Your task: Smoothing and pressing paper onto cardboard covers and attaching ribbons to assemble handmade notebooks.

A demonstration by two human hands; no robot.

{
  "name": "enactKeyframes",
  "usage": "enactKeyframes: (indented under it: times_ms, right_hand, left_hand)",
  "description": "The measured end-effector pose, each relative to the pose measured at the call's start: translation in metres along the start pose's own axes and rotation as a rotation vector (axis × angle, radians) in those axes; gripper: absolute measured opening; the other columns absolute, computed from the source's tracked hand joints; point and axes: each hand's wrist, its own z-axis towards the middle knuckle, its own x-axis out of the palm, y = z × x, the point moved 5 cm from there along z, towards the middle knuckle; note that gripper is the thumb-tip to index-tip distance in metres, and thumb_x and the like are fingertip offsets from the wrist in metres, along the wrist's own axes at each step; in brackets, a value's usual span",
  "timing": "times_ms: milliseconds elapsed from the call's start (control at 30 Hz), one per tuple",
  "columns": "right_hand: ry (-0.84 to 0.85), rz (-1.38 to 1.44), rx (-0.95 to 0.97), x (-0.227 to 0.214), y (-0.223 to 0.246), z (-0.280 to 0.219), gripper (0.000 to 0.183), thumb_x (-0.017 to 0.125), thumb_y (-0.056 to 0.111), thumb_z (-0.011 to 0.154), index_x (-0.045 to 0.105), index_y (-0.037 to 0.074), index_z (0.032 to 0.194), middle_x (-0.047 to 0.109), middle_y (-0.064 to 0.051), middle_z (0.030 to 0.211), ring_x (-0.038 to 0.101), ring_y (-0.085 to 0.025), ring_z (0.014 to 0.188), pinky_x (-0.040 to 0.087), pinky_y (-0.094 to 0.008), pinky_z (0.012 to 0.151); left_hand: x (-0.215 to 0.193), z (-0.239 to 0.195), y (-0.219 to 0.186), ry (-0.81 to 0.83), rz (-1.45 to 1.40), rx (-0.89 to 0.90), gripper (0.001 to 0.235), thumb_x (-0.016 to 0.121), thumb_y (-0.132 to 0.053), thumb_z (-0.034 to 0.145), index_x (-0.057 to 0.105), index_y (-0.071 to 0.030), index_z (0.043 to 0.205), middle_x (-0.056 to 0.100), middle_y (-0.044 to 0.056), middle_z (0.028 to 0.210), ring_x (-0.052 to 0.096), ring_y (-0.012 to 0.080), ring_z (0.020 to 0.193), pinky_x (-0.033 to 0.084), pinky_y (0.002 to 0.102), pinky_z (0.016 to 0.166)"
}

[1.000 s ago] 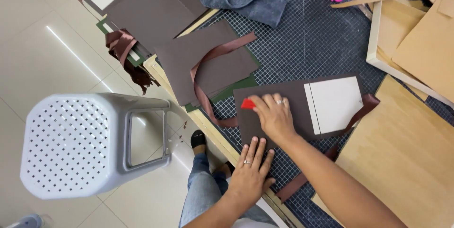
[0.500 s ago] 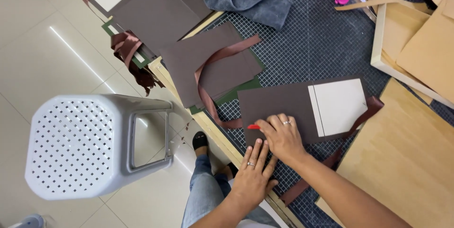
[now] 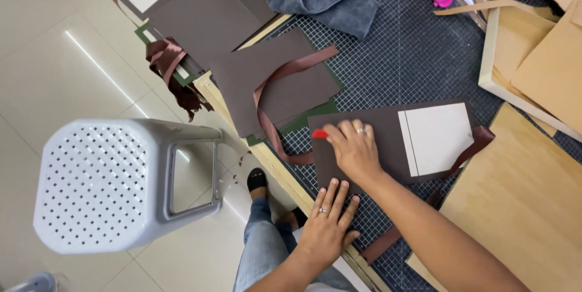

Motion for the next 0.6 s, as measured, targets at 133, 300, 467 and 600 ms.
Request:
enactKeyframes:
  times_ms: [133,300,467,600]
  right_hand:
    - [-0.056,-0.039,0.051,0.02,-0.013,0.035,0.021,0.061,0.02,0.102,0.063,0.021,0.123,0.057,-0.005,0.099,0.052,-0.029,0.087,0.043,-0.044,0.074]
    - [-0.01,0.019,0.012,-0.005,0.003,0.01,0.021,0.055,0.016,0.104,0.064,0.018,0.123,0.057,-0.006,0.095,0.053,-0.028,0.086,0.041,-0.043,0.075]
    - [0.044,0.091,0.074,-0.015,-0.017,-0.012,0.023,0.059,0.023,0.103,0.067,0.019,0.123,0.061,-0.005,0.1,0.055,-0.032,0.091,0.044,-0.05,0.079]
    - [0.041,0.2,0.054,-0.009,-0.006,-0.076,0.025,0.049,0.03,0.104,0.065,0.024,0.122,0.06,-0.003,0.097,0.056,-0.026,0.09,0.043,-0.042,0.078]
  left_hand:
    - [-0.002,0.003,0.004,0.022,-0.058,0.004,0.067,0.05,-0.041,0.105,0.035,-0.006,0.16,0.016,0.025,0.169,0.01,0.0454,0.156,0.013,0.058,0.126]
    - [-0.005,0.005,0.007,-0.004,-0.062,0.001,0.066,0.053,-0.04,0.103,0.04,-0.005,0.158,0.02,0.025,0.168,0.012,0.0445,0.156,0.014,0.057,0.125]
    - [-0.038,0.021,0.018,-0.028,-0.22,-0.025,0.059,0.058,-0.039,0.102,0.052,-0.001,0.148,0.031,0.026,0.163,0.022,0.0449,0.153,0.022,0.06,0.122]
    - [-0.092,0.051,0.077,-0.301,-0.084,-0.099,0.035,0.064,-0.007,0.093,0.069,-0.017,0.127,0.063,0.011,0.138,0.056,0.0368,0.127,0.048,0.053,0.103]
